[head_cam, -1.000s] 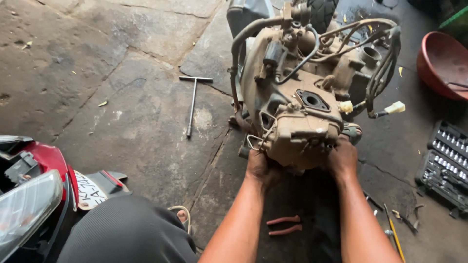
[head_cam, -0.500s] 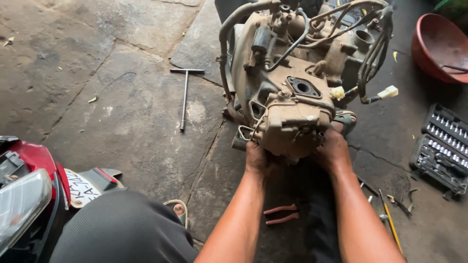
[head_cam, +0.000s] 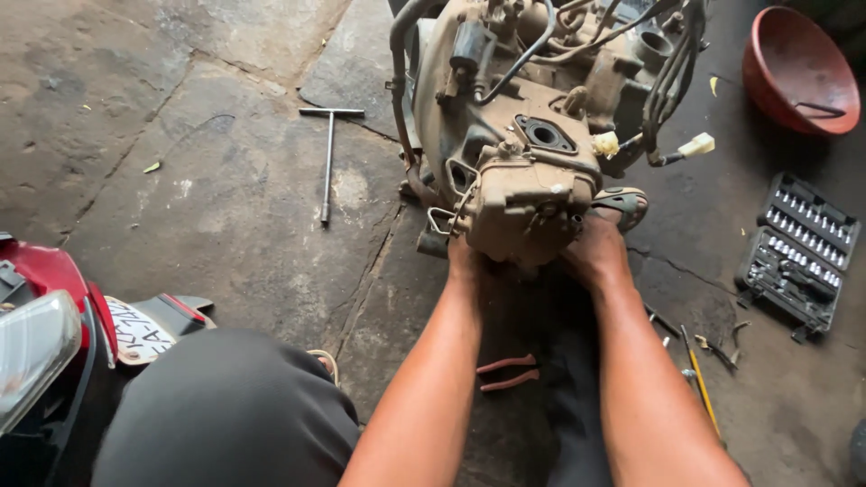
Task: Removing and reattaching components of a scooter engine, specifically the exhaust muffler system.
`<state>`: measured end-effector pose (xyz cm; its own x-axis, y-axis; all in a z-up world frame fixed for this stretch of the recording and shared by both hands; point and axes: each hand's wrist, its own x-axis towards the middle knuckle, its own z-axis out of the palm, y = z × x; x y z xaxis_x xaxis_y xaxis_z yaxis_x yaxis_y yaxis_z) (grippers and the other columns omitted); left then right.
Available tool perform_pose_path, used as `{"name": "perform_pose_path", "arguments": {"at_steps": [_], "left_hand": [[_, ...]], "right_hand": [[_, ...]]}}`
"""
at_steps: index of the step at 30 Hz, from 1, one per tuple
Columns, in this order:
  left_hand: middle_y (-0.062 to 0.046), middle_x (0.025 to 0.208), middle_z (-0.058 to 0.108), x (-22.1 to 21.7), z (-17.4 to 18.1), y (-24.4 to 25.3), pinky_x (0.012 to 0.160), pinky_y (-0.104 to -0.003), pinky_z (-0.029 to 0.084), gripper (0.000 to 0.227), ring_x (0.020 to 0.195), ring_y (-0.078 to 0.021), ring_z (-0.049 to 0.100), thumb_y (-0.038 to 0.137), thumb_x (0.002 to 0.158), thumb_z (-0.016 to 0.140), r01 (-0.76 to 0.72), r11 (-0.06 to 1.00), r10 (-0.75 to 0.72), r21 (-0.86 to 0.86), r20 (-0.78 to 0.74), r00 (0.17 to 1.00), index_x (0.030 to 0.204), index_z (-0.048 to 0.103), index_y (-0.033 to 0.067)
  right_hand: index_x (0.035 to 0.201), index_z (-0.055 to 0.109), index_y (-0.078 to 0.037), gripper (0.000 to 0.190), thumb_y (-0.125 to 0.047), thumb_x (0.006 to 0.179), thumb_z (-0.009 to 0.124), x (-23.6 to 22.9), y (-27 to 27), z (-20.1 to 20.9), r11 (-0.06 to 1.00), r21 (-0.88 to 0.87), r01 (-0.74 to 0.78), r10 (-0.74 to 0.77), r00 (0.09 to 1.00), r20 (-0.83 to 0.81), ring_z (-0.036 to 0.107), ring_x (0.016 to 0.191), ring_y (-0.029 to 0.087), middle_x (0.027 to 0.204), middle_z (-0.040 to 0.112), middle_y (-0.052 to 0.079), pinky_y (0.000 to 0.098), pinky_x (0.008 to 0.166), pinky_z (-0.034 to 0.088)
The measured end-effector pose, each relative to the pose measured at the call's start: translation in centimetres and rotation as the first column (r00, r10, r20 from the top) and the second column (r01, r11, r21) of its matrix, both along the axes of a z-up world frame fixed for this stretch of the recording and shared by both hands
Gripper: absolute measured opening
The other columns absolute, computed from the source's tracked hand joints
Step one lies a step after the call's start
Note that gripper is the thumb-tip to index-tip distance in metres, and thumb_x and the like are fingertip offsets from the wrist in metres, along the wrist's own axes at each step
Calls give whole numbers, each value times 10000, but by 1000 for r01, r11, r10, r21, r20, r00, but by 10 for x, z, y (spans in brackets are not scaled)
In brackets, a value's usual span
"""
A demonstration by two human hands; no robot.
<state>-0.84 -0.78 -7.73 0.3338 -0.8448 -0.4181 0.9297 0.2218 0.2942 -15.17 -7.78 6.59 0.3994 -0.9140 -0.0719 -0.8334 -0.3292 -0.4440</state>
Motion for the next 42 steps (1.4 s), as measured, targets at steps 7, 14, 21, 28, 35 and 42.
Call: {"name": "perform_pose_path", "arguments": {"at_steps": [7,14,21,28,35,42], "left_hand": [[-100,1121,660,-6,-14,-13,804,-381,577,357,980,-248,657,308,1033,586,-147,989,149,-31,92,985,1281,606,52],[-93,1088,660,0,-3,-6,777,-379,574,344,948,-241,657,307,1018,589,-131,991,130,18,53,990,1252,611,56],[-85,1055,660,9,5,-3,751,-377,571,331,915,-235,657,306,1003,591,-125,991,124,55,16,992,1224,615,60],[-78,1022,660,-8,21,3,724,-374,568,319,883,-228,657,304,987,594,-84,993,88,87,-47,995,1195,620,64],[-71,989,660,-22,48,11,698,-372,564,306,851,-221,657,303,972,597,-13,997,21,74,-102,995,1166,624,68],[-64,956,660,6,26,-2,672,-370,561,293,818,-215,656,302,957,599,-1,994,17,105,-145,989,1138,629,73]], "right_hand": [[1116,740,-108,435,-400,793,736,-4,-11,-20,1000,24,12,-9,992,-129,676,1040,434,1056,726,230,517,860,541],[1120,736,-101,421,-400,823,722,5,0,-8,994,44,96,-89,986,-141,655,1043,470,1067,711,258,540,859,531],[1075,749,-82,355,-347,844,709,3,-1,-13,991,23,132,-127,979,-159,659,1035,480,1041,714,269,554,861,532],[964,761,-63,260,-310,929,688,27,107,14,962,-120,245,-263,949,-171,678,906,503,940,713,282,587,803,542],[1081,715,-78,369,-399,979,563,40,158,40,932,5,363,-363,932,-15,633,944,536,969,693,292,612,830,505],[1053,778,-152,333,-438,918,675,13,91,22,947,-70,315,-322,932,-164,686,967,451,1003,732,232,549,855,549]]}}
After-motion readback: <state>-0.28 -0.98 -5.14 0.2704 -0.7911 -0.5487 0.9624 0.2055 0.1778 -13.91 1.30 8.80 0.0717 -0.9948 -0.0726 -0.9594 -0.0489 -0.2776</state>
